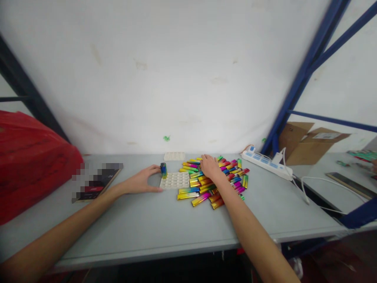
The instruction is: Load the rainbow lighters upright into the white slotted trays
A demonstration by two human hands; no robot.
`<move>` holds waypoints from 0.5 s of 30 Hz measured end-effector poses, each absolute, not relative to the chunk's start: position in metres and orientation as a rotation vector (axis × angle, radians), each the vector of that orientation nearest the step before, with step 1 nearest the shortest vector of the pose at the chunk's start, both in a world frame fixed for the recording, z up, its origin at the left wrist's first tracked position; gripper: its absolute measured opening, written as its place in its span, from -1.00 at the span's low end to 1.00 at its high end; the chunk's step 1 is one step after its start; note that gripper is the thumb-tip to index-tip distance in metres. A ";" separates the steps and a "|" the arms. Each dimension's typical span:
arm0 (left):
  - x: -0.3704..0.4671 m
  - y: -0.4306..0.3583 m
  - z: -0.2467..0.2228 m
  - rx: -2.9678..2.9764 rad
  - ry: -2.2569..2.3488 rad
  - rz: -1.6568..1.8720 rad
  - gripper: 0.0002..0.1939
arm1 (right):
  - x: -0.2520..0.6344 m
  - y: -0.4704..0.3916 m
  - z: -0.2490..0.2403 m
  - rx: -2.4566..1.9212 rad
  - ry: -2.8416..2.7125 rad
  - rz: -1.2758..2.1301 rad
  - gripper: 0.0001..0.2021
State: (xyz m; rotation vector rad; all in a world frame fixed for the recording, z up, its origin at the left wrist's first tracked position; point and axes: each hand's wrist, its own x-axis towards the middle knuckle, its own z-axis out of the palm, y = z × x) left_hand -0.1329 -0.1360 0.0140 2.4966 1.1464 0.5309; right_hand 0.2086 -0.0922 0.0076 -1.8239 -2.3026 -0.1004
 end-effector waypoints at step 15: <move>-0.133 -0.135 0.012 2.498 1.163 0.521 -0.22 | 0.219 -0.077 0.008 -1.838 -2.162 -0.041 -0.64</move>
